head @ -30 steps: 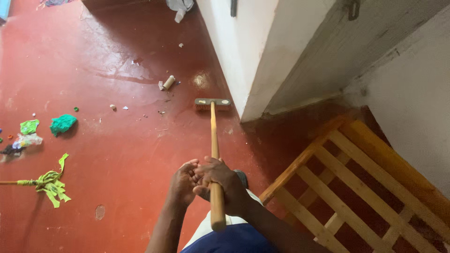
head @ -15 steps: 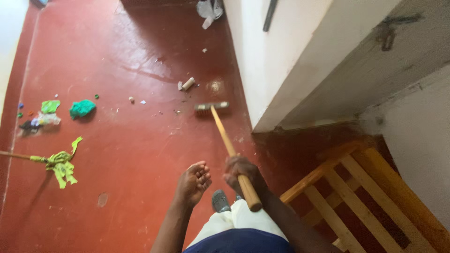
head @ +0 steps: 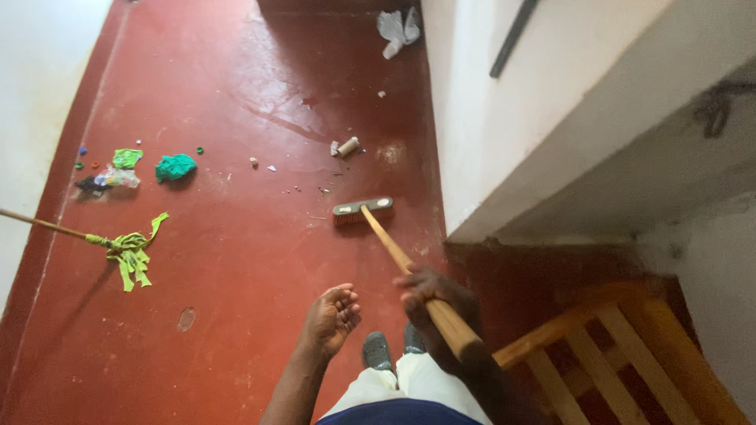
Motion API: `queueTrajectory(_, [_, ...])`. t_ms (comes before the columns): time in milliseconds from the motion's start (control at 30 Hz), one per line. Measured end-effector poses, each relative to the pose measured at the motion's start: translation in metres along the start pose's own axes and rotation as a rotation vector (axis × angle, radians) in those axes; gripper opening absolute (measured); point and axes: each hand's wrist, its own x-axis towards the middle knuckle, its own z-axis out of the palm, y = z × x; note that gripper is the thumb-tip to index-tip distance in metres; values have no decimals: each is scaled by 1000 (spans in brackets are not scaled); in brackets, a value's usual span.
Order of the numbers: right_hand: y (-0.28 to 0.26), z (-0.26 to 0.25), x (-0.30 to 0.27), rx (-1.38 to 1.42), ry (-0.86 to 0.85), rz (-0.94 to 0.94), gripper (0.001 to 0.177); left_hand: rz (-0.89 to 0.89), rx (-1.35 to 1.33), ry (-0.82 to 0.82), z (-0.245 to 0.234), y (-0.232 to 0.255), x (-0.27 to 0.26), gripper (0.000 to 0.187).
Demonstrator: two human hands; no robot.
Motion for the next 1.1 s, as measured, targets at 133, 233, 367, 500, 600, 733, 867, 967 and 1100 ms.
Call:
queueTrajectory(133, [11,1,1,53,-78,-58,20,31,40,-20,4,2,2,27])
queueTrajectory(233, [42,9,-4,88,-102,-78,23,12,-59,-53,3,10,6,22])
queueTrajectory(367, [92,21,11,29,-127,-199,23,66,-13,19,-1,23,-4,26])
queueTrajectory(500, [88,26,19,-61,-147,-190,22,117,-38,39,-7,30,-10,28])
queueTrajectory(600, [60,21,25,53,-127,-146,22,121,-76,71,-19,27,-14,27])
queueTrajectory(733, [42,25,43,131,-108,-103,22,62,-134,94,-18,25,-21,25])
queueTrajectory(867, [60,18,25,240,-140,-70,22,101,-123,97,-13,17,-19,27])
queueTrajectory(967, [87,42,26,293,-184,-81,22,135,-141,137,-4,21,-24,27])
queueTrajectory(1100, [92,38,39,80,-383,-106,19,167,-210,165,4,26,-28,25])
